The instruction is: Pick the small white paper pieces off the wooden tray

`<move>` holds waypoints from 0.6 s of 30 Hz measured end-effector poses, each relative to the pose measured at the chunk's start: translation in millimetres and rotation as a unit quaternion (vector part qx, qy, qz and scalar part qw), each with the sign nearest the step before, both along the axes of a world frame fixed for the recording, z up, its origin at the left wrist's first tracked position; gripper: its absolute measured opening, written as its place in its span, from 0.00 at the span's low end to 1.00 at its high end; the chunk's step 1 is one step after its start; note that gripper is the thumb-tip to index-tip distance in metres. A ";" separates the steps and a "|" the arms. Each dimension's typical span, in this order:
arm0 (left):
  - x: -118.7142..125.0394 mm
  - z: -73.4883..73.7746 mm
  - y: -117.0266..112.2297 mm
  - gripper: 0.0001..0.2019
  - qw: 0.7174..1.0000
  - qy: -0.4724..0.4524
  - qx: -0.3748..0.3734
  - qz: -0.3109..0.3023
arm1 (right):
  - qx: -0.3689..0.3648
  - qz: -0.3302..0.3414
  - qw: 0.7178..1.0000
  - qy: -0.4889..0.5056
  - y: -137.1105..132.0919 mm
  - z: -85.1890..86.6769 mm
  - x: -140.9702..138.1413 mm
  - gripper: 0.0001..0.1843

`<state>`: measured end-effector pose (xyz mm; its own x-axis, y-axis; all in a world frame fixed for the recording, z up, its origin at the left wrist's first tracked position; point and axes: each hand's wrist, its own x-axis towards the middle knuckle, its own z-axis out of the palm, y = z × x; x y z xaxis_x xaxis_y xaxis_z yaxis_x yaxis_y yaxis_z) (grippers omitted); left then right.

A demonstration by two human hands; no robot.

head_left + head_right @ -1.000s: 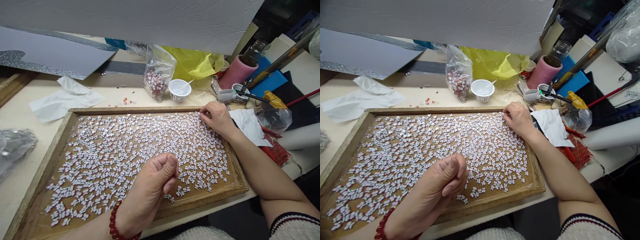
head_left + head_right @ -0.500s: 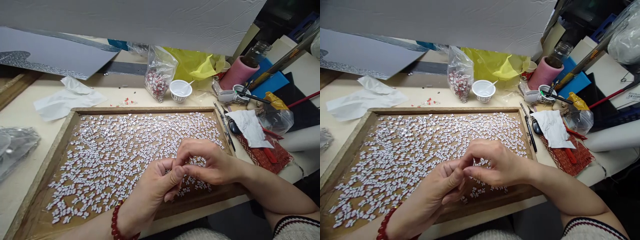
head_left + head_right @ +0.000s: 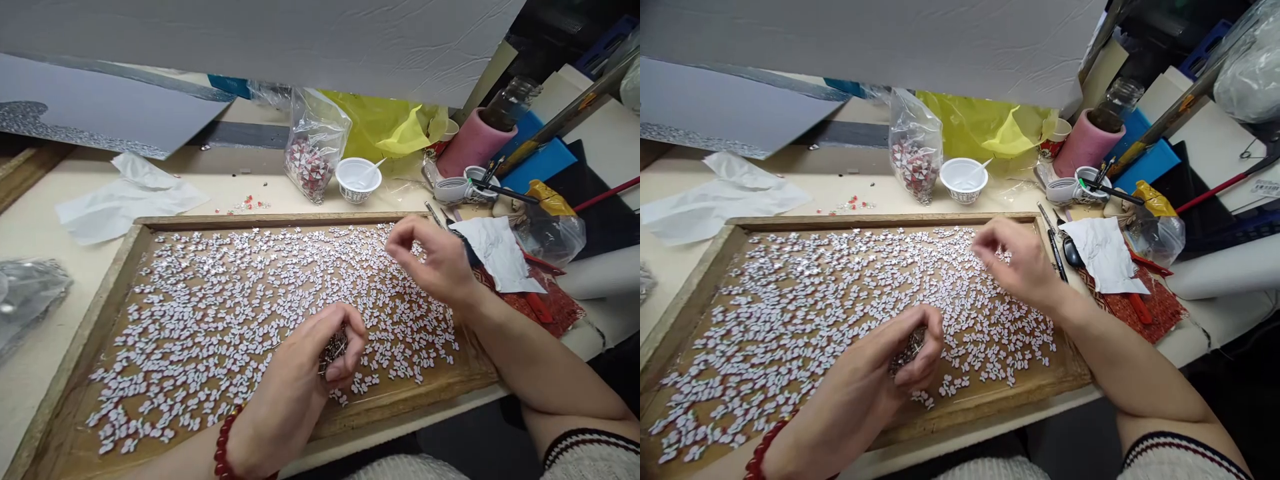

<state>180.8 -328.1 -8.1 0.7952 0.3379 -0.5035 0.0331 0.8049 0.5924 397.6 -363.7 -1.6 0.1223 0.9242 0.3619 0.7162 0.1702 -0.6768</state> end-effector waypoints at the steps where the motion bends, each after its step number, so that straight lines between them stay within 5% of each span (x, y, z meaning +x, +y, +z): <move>1: 0.1 1.0 -0.2 0.12 1.000 0.004 -0.010 0.011 | 0.017 -0.068 0.994 -0.080 4.2 -5.2 14.1 0.03; 6: 1.4 2.5 -2.3 0.05 0.999 0.002 -0.007 0.034 | -0.024 -0.167 0.955 -0.243 18.9 -32.8 64.3 0.03; 18: 0.7 -0.4 -0.1 0.13 1.000 0.011 0.022 -0.014 | -0.075 -0.157 0.928 -0.329 21.8 -41.0 62.8 0.04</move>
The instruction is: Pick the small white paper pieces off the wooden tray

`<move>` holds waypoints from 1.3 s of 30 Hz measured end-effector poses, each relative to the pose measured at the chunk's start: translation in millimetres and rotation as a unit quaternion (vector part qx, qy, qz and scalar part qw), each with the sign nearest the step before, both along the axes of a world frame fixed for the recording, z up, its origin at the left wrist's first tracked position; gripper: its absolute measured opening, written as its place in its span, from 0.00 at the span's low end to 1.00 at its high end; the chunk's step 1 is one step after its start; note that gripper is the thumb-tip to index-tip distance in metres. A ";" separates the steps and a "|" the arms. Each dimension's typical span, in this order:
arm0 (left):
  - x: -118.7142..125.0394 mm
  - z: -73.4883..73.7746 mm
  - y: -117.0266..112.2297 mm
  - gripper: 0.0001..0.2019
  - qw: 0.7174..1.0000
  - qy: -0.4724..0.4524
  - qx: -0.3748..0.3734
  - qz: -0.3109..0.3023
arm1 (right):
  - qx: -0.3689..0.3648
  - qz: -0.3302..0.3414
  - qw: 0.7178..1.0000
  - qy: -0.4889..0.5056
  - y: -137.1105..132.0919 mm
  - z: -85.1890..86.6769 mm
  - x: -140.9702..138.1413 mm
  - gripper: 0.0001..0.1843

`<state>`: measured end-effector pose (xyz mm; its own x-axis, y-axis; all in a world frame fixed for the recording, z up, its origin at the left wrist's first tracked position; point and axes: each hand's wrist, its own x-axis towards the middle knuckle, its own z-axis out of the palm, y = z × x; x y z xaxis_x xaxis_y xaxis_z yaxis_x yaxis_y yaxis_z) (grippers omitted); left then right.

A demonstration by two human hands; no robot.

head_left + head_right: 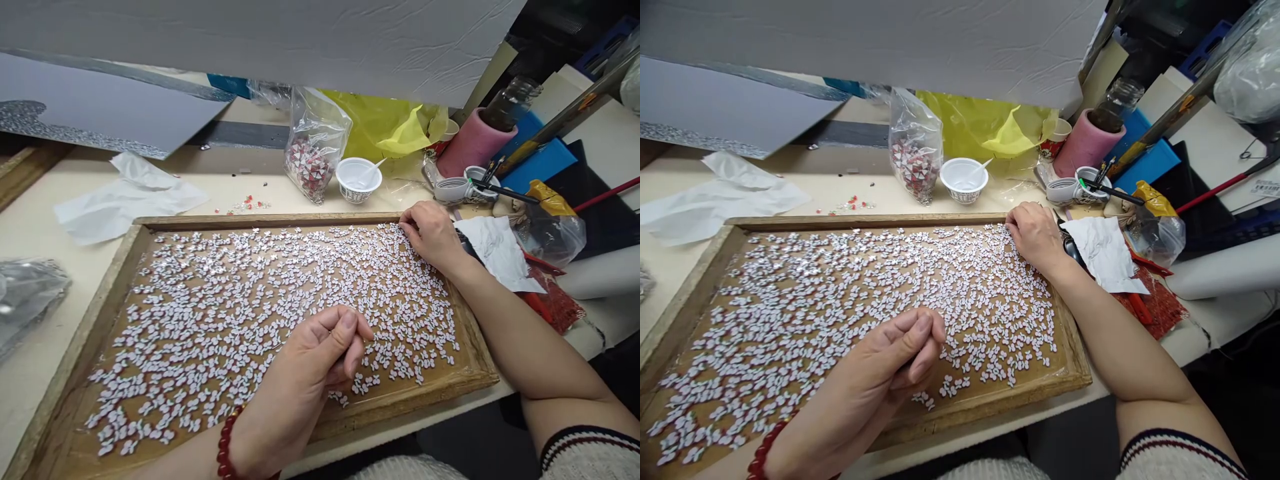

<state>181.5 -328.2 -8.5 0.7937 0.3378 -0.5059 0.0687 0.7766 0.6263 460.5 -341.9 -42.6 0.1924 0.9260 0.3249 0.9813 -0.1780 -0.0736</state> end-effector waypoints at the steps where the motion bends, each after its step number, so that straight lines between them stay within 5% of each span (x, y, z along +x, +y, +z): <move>1: 0.1 0.0 -0.3 0.13 1.000 0.001 0.000 0.006 | 0.000 0.001 1.000 -0.001 0.0 -0.2 0.3 0.04; 15: 1.8 1.4 -1.9 0.05 1.000 -0.006 -0.004 0.027 | -0.005 -0.002 1.000 0.003 0.3 -0.6 1.0 0.05; 22: 0.3 -1.8 -0.4 0.14 1.000 -0.008 -0.003 -0.011 | -0.010 -0.003 1.000 0.013 1.7 -0.1 1.4 0.06; 39: 1.3 -3.7 2.1 0.13 0.998 -0.008 -0.044 0.036 | 0.024 0.006 0.999 0.035 -0.1 -2.4 4.4 0.06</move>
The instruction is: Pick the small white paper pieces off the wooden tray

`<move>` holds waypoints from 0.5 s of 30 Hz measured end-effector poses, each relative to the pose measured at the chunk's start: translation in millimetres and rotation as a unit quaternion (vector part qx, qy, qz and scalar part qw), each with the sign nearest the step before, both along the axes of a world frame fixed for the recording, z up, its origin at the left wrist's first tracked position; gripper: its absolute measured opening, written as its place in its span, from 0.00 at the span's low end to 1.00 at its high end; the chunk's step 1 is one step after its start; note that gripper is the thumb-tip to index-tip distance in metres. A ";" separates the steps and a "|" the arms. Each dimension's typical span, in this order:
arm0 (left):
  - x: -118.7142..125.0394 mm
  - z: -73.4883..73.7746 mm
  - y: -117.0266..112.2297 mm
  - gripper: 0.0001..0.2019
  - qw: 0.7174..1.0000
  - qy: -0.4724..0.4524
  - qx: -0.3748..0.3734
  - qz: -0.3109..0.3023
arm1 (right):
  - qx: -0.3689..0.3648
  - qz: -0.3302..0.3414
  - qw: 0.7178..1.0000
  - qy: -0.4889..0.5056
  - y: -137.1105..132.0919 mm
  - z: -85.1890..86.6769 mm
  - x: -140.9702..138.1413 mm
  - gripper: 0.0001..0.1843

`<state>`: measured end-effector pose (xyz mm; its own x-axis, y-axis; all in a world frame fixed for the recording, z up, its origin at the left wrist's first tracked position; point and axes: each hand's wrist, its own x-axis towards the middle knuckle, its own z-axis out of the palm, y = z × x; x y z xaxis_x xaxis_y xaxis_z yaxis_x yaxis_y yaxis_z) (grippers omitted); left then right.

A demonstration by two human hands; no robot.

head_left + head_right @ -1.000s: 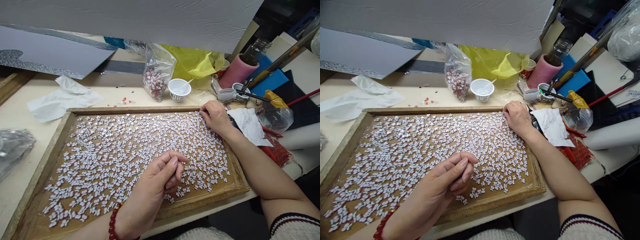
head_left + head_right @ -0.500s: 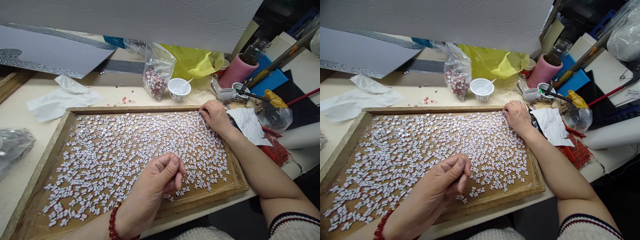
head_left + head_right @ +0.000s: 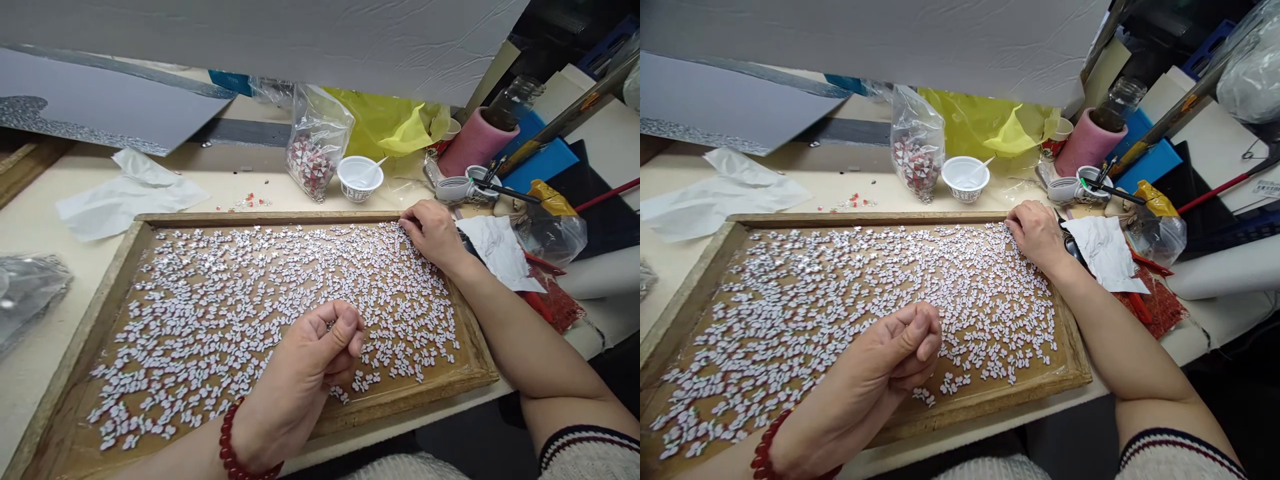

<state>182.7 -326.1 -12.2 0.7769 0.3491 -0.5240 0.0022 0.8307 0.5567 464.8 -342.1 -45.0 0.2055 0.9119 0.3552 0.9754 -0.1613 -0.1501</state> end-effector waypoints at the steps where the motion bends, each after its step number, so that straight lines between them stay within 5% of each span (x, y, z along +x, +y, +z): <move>1: -0.4 -0.7 -0.1 0.14 1.000 -0.002 -0.003 0.001 | 0.010 0.004 1.000 0.005 -0.4 1.2 -0.3 0.06; 8: -2.9 -1.0 -3.0 0.20 0.999 -0.029 0.021 -0.007 | 0.067 0.125 0.974 0.175 -15.2 35.3 -42.8 0.06; 15: -2.6 -3.0 -3.8 0.25 0.993 -0.049 0.079 -0.071 | -0.070 0.355 0.858 0.363 -39.2 60.5 -107.7 0.04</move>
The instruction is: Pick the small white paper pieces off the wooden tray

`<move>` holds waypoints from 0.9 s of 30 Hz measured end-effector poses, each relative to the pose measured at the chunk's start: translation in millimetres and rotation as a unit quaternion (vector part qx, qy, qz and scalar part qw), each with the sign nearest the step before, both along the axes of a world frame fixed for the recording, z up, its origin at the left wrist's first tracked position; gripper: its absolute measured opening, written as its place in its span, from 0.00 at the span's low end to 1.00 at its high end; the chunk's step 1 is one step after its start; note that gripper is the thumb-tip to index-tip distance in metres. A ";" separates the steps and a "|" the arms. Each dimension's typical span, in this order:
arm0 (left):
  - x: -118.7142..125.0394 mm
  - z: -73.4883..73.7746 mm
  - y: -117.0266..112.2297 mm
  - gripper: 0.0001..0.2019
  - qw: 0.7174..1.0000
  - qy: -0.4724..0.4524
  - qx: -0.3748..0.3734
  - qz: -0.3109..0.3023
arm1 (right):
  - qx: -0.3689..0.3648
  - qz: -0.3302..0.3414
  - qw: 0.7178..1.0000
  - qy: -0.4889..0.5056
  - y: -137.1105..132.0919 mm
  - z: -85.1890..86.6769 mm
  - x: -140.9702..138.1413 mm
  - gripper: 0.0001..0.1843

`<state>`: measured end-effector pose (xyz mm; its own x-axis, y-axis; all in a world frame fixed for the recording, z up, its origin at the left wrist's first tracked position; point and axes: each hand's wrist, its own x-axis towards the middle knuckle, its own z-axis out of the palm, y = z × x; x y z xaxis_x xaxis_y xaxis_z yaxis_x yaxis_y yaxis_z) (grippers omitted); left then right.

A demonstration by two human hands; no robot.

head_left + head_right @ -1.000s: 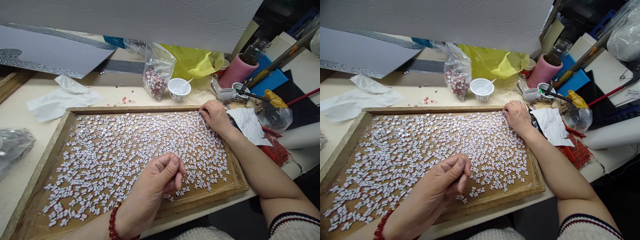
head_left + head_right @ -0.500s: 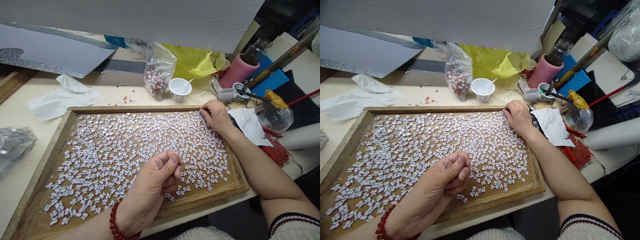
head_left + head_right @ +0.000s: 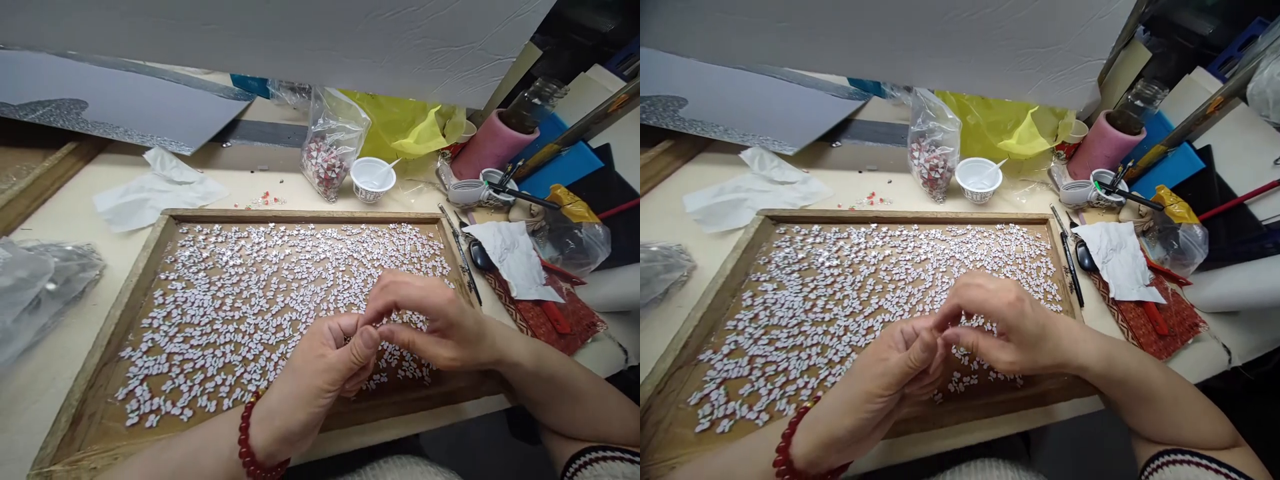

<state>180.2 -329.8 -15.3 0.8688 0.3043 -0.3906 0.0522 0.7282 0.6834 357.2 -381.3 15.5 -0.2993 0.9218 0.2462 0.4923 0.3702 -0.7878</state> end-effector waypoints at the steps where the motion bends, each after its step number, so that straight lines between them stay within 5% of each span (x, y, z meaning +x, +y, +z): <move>1: 0.2 -0.2 0.3 0.25 1.000 0.008 0.005 -0.005 | -0.009 0.014 1.000 0.007 -1.4 0.5 -2.8 0.05; 9: 0.5 -0.9 -1.6 0.24 1.000 0.027 -0.008 0.003 | -0.046 0.022 0.997 0.055 0.2 -3.2 -4.4 0.02; 14: -0.5 -0.6 -2.4 0.20 0.996 0.012 -0.081 0.044 | -0.013 -0.069 0.994 0.084 7.2 -6.2 7.8 0.01; 17: -0.7 3.5 0.9 0.15 0.988 0.015 -0.131 0.078 | 0.075 -0.220 0.970 -0.066 17.6 -14.8 42.5 0.02; 20: 0.6 10.6 6.2 0.09 0.971 0.030 -0.190 0.139 | 0.135 -0.362 0.887 -0.251 27.7 -30.8 85.8 0.05; 23: 2.9 16.3 9.7 0.07 0.962 0.057 -0.201 0.176 | 0.098 -0.367 0.857 -0.349 32.7 -45.0 112.3 0.05; 27: 3.2 15.8 8.3 0.07 0.969 0.059 -0.198 0.133 | 0.061 -0.341 0.838 -0.421 32.8 -49.3 114.6 0.05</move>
